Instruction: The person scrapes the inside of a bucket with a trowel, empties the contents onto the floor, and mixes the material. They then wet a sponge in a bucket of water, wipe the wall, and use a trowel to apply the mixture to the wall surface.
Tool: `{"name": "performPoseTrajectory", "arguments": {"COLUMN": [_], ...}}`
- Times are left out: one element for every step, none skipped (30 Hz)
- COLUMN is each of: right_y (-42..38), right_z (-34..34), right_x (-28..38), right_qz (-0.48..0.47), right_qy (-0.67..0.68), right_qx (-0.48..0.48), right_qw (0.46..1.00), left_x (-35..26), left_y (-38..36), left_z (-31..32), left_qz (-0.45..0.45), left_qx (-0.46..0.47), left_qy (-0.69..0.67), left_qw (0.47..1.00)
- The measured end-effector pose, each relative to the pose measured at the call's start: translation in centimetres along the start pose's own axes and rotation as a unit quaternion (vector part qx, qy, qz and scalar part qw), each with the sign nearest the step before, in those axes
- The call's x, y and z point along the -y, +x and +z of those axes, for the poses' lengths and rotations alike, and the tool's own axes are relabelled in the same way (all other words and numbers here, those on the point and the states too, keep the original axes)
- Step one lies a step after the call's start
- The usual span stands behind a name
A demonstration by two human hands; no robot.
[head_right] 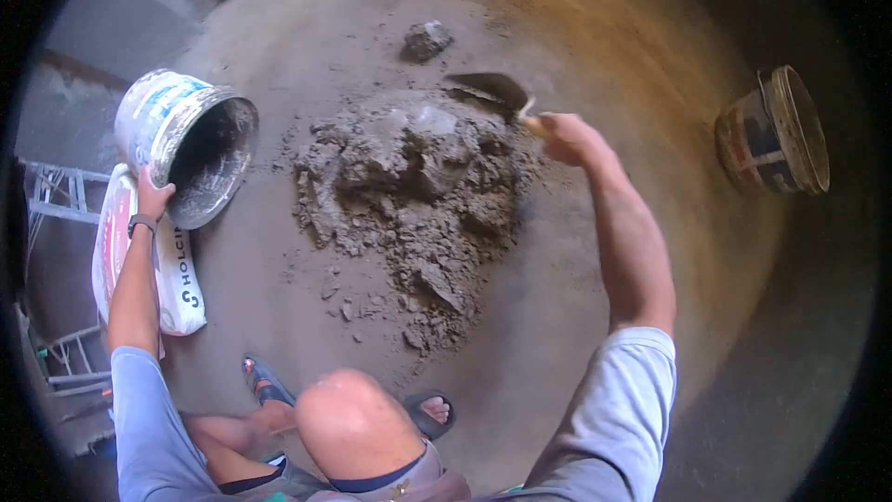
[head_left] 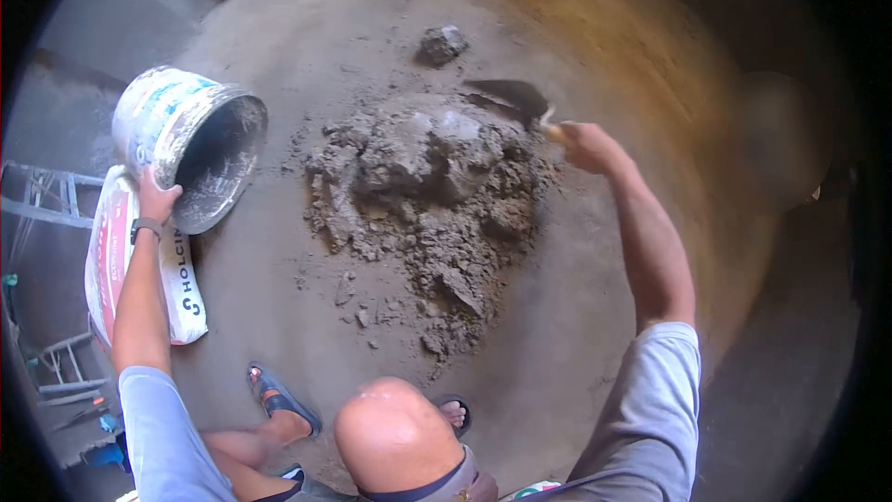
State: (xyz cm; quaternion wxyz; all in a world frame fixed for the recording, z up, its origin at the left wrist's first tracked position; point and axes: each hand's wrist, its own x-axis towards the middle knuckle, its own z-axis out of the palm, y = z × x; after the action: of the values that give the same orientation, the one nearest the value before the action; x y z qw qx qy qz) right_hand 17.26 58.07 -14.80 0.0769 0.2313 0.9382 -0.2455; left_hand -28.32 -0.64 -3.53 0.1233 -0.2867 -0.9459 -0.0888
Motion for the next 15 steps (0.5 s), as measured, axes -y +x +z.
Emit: {"name": "performPoseTrajectory", "arguments": {"right_y": [0.7, 0.3, 0.0, 0.1, 0.2, -0.1, -0.9, -2.1, -4.2, -6.3, -7.8, -8.8, -10.1, -11.8, -13.3], "right_z": [-0.5, -0.5, 0.0, 1.2, 2.8, 4.0, 4.8, 5.3, 5.9, 6.0, 7.1, 8.1, 8.2, 8.6, 9.2], "right_x": [-0.6, -1.2, -1.9, -2.4, -2.5, -1.6, -0.3, 0.5, 2.2, 4.1, 4.5, 4.8, 5.6, 6.5, 6.9], "right_qz": [0.028, 0.063, 0.065, 0.097, 0.129, 0.128, 0.086, 0.048, 0.055, 0.062, 0.063, 0.058, 0.065, 0.076, 0.079], "right_qy": [0.018, 0.034, 0.029, 0.011, -0.001, 0.002, -0.003, -0.012, 0.015, 0.041, 0.051, 0.062, 0.080, 0.102, 0.113], "right_qx": [-0.046, -0.086, -0.082, -0.100, -0.115, -0.116, -0.072, -0.025, -0.006, 0.008, -0.010, -0.032, -0.033, -0.030, -0.027], "right_qw": [0.998, 0.994, 0.994, 0.990, 0.985, 0.985, 0.994, 0.998, 0.998, 0.997, 0.997, 0.996, 0.994, 0.991, 0.990], "left_x": [-1.0, -0.6, -0.5, -0.1, 0.8, 1.6, 2.1, 2.3, 1.6, 2.0, 1.1, 0.4, 0.7, 1.1, 1.1], "left_y": [-0.2, -0.6, -0.5, 0.1, 0.3, 0.5, 0.6, 0.3, 0.7, 1.0, 1.3, 1.7, 2.0, 2.1, 2.6], "left_z": [-0.6, -0.6, -0.3, -0.4, 0.0, -0.1, 0.2, 1.0, 0.4, 0.8, 0.3, -0.2, -0.2, 0.1, 0.4], "left_qz": [-0.020, -0.025, -0.030, -0.033, -0.023, -0.022, -0.013, -0.005, -0.018, 0.001, -0.004, -0.010, -0.006, -0.005, -0.002], "left_qx": [0.026, 0.038, 0.047, 0.050, 0.047, 0.046, 0.022, 0.003, 0.046, 0.018, 0.037, 0.051, 0.045, 0.038, 0.028], "left_qy": [-0.023, -0.024, -0.033, -0.039, -0.012, -0.009, -0.012, -0.022, -0.012, -0.033, -0.031, -0.027, -0.030, -0.030, -0.031], "left_qw": [0.999, 0.999, 0.998, 0.997, 0.999, 0.999, 1.000, 1.000, 0.999, 0.999, 0.999, 0.998, 0.998, 0.999, 0.999]}}
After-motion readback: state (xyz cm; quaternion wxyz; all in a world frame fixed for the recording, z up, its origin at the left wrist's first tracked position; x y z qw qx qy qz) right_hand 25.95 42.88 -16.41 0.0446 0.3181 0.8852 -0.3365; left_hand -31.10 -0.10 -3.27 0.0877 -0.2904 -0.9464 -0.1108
